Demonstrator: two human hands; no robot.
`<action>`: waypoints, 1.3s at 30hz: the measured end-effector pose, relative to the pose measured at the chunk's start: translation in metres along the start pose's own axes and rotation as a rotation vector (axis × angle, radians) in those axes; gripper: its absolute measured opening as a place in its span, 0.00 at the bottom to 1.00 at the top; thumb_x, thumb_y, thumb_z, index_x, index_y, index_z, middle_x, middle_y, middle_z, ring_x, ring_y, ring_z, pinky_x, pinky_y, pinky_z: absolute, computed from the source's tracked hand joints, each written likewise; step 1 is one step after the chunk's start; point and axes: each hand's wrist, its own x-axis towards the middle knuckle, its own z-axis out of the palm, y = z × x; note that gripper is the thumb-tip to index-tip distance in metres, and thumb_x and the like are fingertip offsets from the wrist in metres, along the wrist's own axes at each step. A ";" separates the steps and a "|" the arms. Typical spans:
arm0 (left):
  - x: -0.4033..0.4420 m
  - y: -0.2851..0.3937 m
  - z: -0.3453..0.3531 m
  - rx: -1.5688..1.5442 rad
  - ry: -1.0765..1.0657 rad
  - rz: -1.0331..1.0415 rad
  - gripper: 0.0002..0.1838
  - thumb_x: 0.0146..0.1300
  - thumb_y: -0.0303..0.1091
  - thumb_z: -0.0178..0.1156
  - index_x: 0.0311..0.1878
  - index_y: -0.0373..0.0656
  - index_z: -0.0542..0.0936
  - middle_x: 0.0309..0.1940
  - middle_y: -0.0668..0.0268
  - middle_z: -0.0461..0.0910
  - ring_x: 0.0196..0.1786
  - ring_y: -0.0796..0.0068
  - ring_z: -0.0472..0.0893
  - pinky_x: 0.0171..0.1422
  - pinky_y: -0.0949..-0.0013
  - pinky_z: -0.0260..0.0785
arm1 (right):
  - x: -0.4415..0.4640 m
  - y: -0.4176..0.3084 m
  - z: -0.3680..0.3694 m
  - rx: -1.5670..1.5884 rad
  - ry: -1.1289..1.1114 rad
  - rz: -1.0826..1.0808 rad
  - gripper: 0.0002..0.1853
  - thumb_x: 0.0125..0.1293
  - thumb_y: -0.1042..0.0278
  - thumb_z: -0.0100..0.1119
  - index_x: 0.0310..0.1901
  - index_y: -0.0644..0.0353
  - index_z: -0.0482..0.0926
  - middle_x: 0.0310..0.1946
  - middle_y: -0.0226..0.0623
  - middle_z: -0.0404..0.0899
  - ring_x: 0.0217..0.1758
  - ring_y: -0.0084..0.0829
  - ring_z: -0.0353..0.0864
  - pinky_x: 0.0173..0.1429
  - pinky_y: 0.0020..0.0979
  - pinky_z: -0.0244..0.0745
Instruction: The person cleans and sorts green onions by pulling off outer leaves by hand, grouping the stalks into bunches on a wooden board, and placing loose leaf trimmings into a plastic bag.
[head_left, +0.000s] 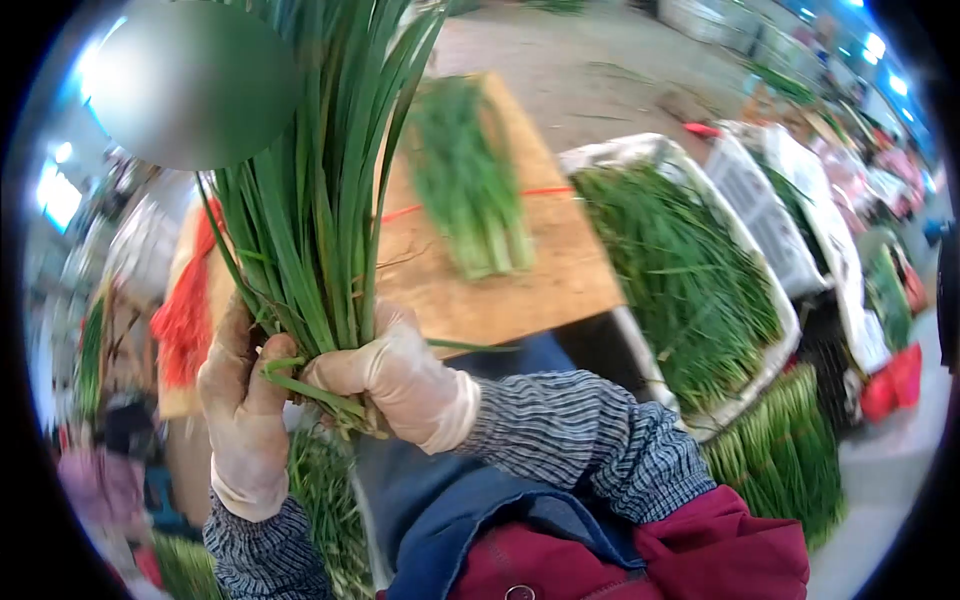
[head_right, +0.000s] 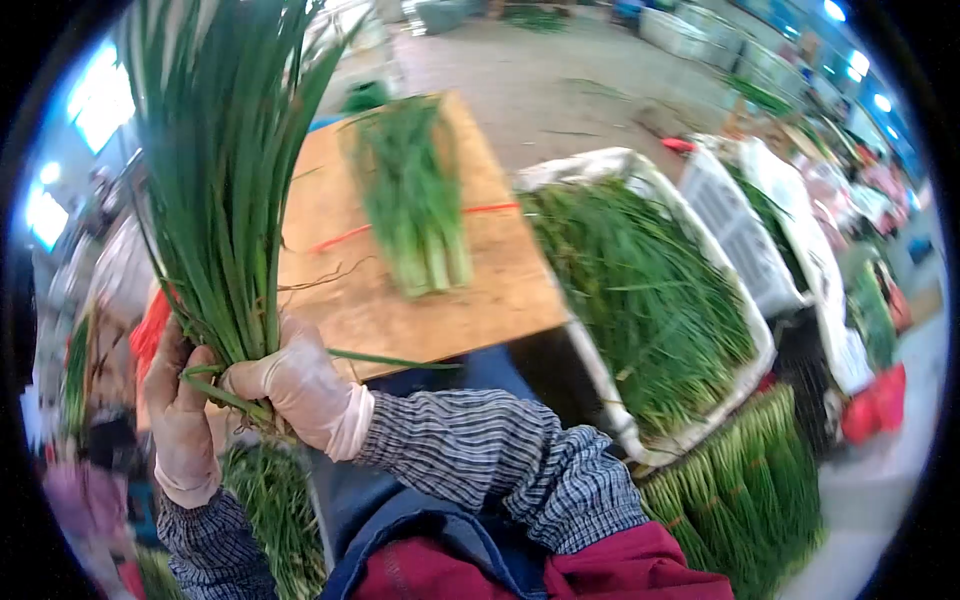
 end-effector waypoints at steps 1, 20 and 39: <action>-0.009 -0.004 -0.025 0.094 0.010 -0.115 0.26 0.63 0.30 0.52 0.63 0.33 0.62 0.47 0.65 0.75 0.45 0.77 0.75 0.48 0.76 0.67 | 0.009 0.026 0.005 0.048 -0.022 0.066 0.18 0.48 0.86 0.53 0.45 0.68 0.73 0.35 0.35 0.78 0.31 0.25 0.78 0.34 0.24 0.74; -0.143 -0.172 -0.215 -0.112 0.325 -0.906 0.49 0.52 0.70 0.53 0.60 0.28 0.64 0.47 0.53 0.77 0.49 0.62 0.77 0.55 0.63 0.68 | -0.024 0.222 -0.021 0.313 -0.038 0.934 0.26 0.54 0.74 0.54 0.58 0.66 0.67 0.45 0.45 0.77 0.46 0.34 0.78 0.48 0.35 0.76; -0.103 -0.153 -0.155 -0.469 -0.074 -0.848 0.27 0.48 0.27 0.65 0.55 0.36 0.72 0.47 0.62 0.78 0.47 0.71 0.77 0.56 0.68 0.67 | 0.021 0.205 -0.028 -0.077 0.081 0.670 0.19 0.59 0.68 0.60 0.51 0.64 0.73 0.46 0.35 0.77 0.46 0.30 0.76 0.54 0.32 0.71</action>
